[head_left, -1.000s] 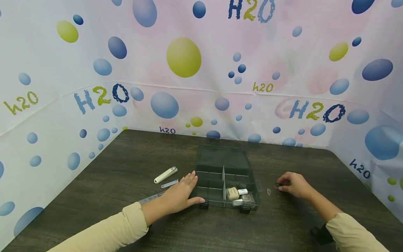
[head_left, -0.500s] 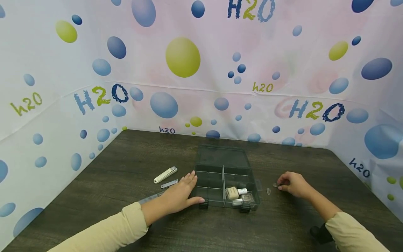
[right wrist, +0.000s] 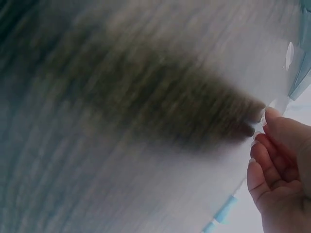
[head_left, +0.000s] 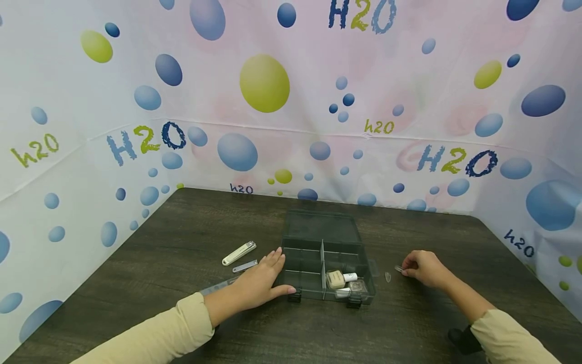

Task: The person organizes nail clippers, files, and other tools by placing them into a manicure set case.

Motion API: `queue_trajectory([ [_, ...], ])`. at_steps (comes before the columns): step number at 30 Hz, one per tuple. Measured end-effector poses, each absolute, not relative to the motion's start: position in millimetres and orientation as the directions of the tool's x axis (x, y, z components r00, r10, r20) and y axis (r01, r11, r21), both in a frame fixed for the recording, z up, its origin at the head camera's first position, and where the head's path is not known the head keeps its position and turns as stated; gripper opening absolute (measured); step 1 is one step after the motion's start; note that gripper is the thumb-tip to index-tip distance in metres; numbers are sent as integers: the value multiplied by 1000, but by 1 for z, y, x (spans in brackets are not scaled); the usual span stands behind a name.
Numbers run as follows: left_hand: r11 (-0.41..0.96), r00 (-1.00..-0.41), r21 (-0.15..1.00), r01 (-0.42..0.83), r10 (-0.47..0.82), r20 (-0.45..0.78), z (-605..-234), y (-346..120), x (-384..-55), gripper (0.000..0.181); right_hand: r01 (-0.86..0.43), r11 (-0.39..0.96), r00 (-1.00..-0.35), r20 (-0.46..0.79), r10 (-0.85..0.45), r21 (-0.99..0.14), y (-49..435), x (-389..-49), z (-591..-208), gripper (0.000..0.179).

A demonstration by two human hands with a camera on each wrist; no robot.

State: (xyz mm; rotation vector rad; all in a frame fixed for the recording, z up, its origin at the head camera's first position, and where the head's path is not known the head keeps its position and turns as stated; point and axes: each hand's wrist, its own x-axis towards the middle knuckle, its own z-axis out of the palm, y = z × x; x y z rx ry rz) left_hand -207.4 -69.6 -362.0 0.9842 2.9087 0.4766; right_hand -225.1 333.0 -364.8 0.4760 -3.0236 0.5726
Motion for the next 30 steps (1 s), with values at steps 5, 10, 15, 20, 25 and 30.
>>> queue_trajectory([
  [5,754,-799,293,588,597,69,-362,-69,-207,79,-303,885,-953,85,-292,-352,335,-223,-365,5],
  [10,757,-802,294,584,594,64,-361,-69,-206,79,-318,883,-948,101,-302,-345,337,-221,-364,5],
  [15,758,-803,290,583,593,64,-361,-69,-206,79,-316,877,-949,124,-291,-362,334,-219,-362,4],
  [20,756,-802,302,581,594,58,-361,-69,-207,79,-314,855,-949,150,-277,-412,327,-216,-359,3],
  [25,757,-804,306,578,592,56,-360,-69,-206,79,-320,846,-946,193,-260,-427,318,-212,-355,4],
  [30,757,-805,305,578,590,61,-360,-69,-206,79,-327,834,-940,247,-237,-444,311,-211,-347,4],
])
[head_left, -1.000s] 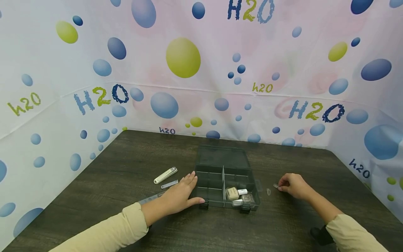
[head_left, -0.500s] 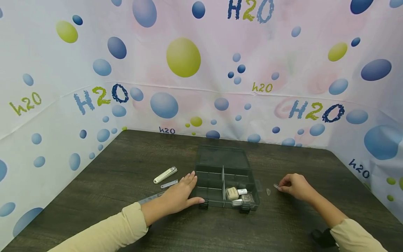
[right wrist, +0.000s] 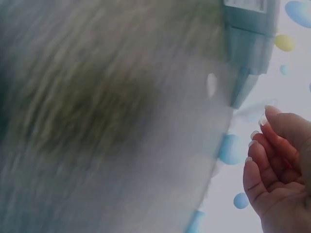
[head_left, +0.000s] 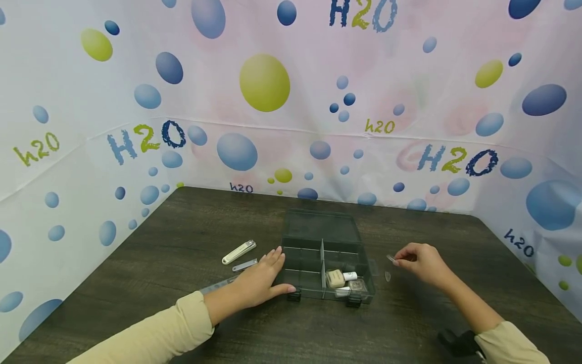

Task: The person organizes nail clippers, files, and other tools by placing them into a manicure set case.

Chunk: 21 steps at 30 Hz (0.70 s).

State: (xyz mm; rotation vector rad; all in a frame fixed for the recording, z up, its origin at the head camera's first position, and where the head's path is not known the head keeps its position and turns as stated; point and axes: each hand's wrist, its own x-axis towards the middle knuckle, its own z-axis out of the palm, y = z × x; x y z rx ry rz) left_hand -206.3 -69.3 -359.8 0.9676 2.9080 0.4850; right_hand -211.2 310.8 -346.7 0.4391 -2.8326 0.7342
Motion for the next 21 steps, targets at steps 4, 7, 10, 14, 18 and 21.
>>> queue_trajectory([
  [4,755,-803,302,582,592,65,-359,-70,-207,79,-337,828,-935,261,-240,-448,306,-212,-342,4],
  [7,755,-803,304,582,593,62,-359,-70,-207,79,-340,822,-934,262,-241,-457,301,-212,-340,5],
  [10,754,-802,304,582,594,61,-359,-70,-207,79,-341,816,-935,261,-241,-466,297,-213,-338,6],
  [14,754,-802,306,582,594,63,-359,-70,-207,79,-351,811,-931,266,-250,-468,290,-216,-334,6],
  [18,757,-805,299,580,590,66,-359,-69,-208,79,-372,804,-923,272,-270,-463,284,-219,-331,5],
  [21,762,-806,287,580,587,71,-359,-69,-208,80,-387,794,-918,274,-287,-468,278,-222,-330,4],
])
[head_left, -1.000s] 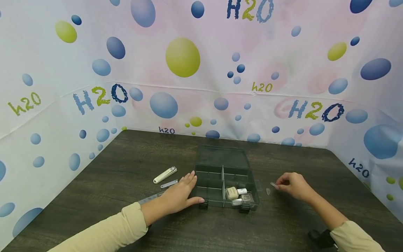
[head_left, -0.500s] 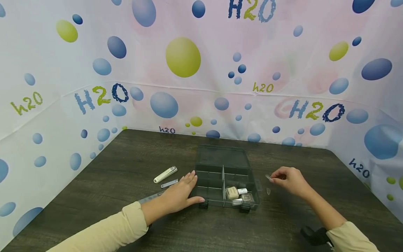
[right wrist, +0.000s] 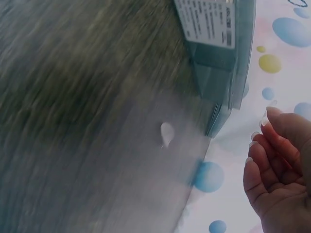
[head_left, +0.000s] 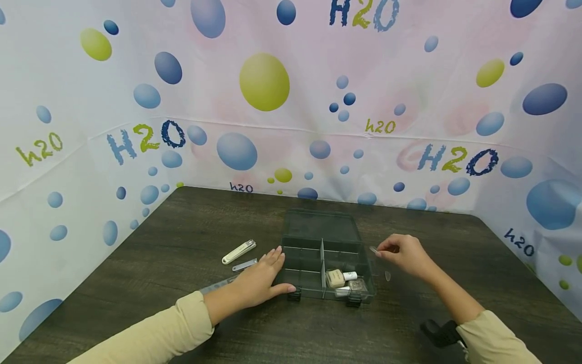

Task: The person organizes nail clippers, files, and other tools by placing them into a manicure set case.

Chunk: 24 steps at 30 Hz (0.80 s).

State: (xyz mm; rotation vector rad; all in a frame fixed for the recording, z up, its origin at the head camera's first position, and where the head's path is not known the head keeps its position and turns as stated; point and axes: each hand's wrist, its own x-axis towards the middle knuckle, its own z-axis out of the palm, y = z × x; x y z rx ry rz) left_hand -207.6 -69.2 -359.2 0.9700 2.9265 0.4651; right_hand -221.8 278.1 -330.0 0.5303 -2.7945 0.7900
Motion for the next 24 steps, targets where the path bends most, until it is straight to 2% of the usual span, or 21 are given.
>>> queue_trajectory([
  [14,765,-812,295,572,579,72,-360,-69,-206,80,-444,753,-896,253,-366,-485,238,-235,-326,5],
  [24,768,-814,293,569,577,71,-361,-69,-206,79,-441,755,-896,192,-400,-485,216,-247,-336,5],
])
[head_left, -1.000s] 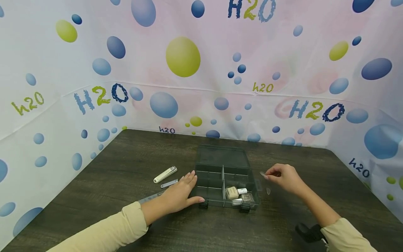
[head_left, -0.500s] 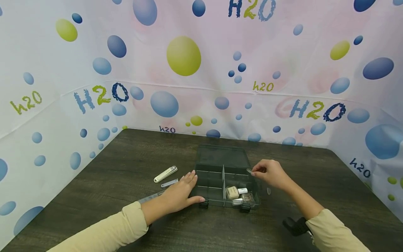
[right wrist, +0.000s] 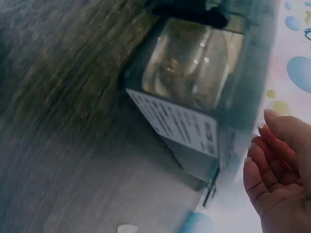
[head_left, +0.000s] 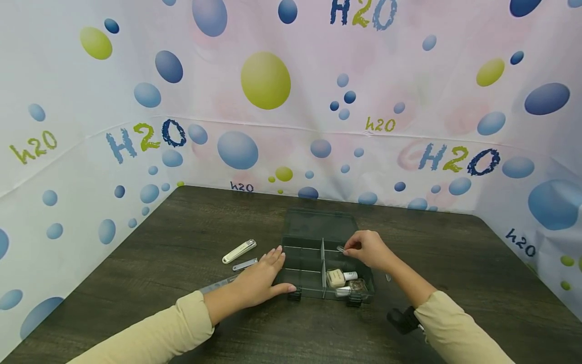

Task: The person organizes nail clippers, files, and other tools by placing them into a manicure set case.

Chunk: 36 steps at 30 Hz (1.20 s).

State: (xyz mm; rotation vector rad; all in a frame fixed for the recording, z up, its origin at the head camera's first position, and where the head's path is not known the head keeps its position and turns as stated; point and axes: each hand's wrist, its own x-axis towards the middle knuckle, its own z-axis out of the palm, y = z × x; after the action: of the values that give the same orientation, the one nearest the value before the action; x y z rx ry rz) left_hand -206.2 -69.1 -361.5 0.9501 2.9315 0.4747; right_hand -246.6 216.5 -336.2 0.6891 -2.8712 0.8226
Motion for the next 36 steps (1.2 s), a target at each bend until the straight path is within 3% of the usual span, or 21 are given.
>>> queue_trajectory([
  [20,765,-809,284,579,583,78,-363,-69,-208,79,-482,784,-870,105,-482,-393,205,-264,-352,6],
  [36,757,-804,294,583,589,80,-362,-69,-207,79,-516,774,-850,108,-515,-367,206,-264,-353,6],
])
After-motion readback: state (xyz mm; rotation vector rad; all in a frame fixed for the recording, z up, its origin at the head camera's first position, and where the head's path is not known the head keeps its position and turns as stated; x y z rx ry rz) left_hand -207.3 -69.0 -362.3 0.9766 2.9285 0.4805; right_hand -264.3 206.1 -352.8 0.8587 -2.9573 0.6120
